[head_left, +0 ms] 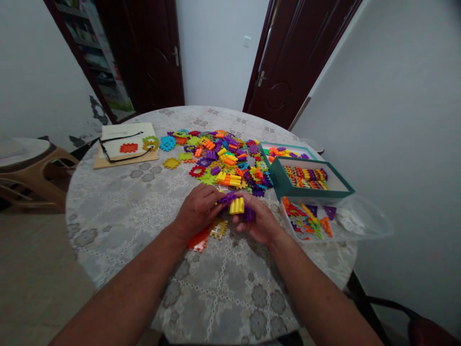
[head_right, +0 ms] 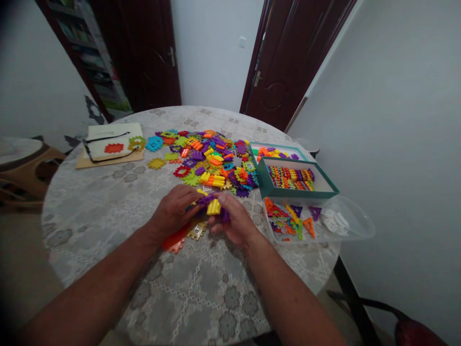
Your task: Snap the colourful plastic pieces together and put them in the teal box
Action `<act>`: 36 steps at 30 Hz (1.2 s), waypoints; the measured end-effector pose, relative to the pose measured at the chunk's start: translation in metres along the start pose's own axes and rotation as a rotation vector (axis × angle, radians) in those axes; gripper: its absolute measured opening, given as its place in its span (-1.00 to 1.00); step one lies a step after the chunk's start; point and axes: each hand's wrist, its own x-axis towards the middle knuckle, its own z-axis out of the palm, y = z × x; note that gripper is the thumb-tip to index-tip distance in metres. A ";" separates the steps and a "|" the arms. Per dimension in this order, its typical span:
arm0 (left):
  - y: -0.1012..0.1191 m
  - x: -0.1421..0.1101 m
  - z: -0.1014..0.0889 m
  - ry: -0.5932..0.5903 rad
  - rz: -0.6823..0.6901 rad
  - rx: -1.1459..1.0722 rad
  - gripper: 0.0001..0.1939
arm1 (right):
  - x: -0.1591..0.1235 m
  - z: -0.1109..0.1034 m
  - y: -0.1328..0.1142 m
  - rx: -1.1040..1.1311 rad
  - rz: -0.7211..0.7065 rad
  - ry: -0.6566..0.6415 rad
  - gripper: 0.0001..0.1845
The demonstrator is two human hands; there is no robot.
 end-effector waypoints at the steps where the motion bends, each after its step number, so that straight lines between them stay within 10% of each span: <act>1: 0.002 0.000 0.000 -0.018 0.019 0.008 -0.79 | 0.000 0.002 0.002 -0.008 0.002 -0.011 -0.43; 14: 0.002 -0.001 -0.001 0.083 0.074 0.051 -0.71 | 0.003 0.001 0.004 -0.185 -0.076 0.059 -0.43; 23: -0.040 -0.004 0.005 0.268 -0.250 0.156 -0.75 | -0.020 -0.008 -0.078 -0.477 -0.149 -0.054 -0.56; 30: -0.043 -0.002 0.013 0.166 -0.391 0.067 -0.73 | 0.071 -0.078 -0.197 -0.468 -0.256 0.374 -0.73; 36: -0.046 -0.001 0.011 0.138 -0.457 0.035 -0.70 | 0.146 -0.136 -0.239 -0.482 -0.145 0.724 -0.80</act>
